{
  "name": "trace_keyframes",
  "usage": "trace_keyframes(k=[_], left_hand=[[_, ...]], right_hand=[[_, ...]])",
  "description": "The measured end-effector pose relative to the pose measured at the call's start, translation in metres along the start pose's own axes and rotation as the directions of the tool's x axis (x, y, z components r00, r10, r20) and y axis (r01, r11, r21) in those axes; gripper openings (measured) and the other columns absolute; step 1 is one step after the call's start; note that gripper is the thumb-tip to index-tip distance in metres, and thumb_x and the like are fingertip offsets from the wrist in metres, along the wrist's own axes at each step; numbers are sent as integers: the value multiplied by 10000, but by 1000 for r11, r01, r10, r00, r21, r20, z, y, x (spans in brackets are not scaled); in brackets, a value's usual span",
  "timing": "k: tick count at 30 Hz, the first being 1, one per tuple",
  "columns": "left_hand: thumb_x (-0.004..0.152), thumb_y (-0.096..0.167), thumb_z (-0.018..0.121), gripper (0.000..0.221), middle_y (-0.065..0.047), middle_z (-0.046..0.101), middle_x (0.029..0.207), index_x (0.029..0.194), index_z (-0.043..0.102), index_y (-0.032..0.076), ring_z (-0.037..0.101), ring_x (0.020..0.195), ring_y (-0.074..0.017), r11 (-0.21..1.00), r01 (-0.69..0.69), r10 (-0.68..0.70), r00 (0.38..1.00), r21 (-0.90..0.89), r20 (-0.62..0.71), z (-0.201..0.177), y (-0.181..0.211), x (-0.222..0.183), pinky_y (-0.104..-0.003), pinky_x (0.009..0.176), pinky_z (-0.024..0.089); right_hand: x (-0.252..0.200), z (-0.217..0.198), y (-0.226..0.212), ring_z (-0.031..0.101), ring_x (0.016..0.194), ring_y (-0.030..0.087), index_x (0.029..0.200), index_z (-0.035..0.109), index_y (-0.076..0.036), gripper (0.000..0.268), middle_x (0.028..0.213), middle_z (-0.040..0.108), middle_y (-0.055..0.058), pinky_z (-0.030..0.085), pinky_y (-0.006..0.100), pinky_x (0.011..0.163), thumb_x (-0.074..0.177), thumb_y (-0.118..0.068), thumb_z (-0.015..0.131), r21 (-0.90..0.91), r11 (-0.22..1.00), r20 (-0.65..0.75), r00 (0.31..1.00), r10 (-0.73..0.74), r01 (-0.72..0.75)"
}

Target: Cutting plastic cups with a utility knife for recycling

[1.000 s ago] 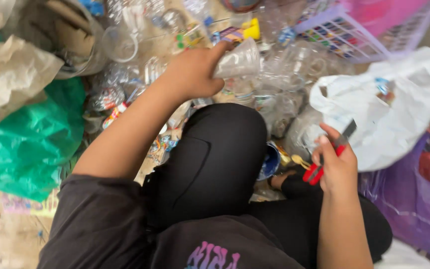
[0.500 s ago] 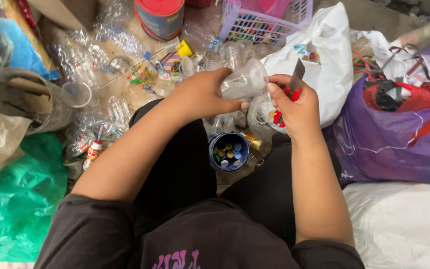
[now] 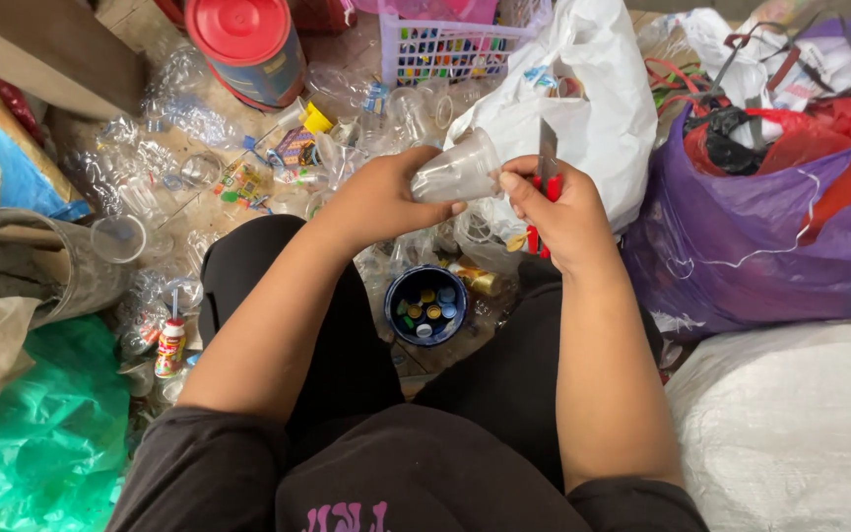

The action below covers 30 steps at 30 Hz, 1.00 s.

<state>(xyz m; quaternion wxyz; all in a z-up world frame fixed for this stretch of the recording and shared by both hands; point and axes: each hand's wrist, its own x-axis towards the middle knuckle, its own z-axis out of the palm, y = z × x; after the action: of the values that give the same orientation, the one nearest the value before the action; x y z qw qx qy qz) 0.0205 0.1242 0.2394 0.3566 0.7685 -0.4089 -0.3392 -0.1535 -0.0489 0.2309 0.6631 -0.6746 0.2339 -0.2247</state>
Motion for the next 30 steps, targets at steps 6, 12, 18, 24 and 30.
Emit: trace_keyframes(k=[6, 12, 18, 24, 30], left_hand=[[768, 558, 783, 701, -226, 743, 1037, 1335, 630, 175, 678, 1093, -474, 998, -36, 37, 999, 48, -16, 5, -21, 12, -573, 944, 528], [767, 570, 771, 705, -223, 740, 992, 1332, 619, 177, 689, 1062, -471, 993, -6, 4, 1000, 118, 15, 1, -33, 13, -566, 917, 536], [769, 571, 755, 696, -221, 737, 974, 1337, 615, 192, 691, 1051, -468, 987, 28, -32, 999, 161, 22, -9, -42, 7, -566, 905, 539], [793, 536, 748, 674, -233, 734, 941, 1345, 602, 178, 702, 1007, -476, 974, 23, -27, 1000, 228, 16, -12, -43, 4, -574, 870, 550], [828, 514, 738, 659, -256, 728, 934, 1359, 595, 152, 699, 1002, -491, 964, -4, -13, 998, 266, 61, -8, -39, 7, -585, 869, 545]], right_hand=[[0, -8, -12, 591, 618, 103, 1067, 743, -13, 108, 833, 721, 144, 445, 201, 498, 973, -65, 740, -247, 968, 73, 996, 56, -36], [3, 3, -18, 560, 619, 112, 1046, 778, -63, 101, 745, 680, 82, 443, 232, 545, 947, -56, 760, -382, 923, 91, 992, 85, -44], [7, 18, -19, 534, 665, 136, 1054, 793, -110, 108, 707, 661, 69, 439, 275, 622, 950, -100, 768, -475, 880, 126, 989, 75, -6], [8, 27, -15, 638, 729, 249, 1033, 761, -44, 85, 786, 689, 142, 523, 357, 673, 954, -60, 736, -557, 823, 170, 985, -15, 109], [11, 26, 3, 663, 715, 305, 985, 716, 4, 89, 742, 633, 146, 549, 360, 627, 915, -37, 753, -665, 706, 174, 970, -170, 243]])
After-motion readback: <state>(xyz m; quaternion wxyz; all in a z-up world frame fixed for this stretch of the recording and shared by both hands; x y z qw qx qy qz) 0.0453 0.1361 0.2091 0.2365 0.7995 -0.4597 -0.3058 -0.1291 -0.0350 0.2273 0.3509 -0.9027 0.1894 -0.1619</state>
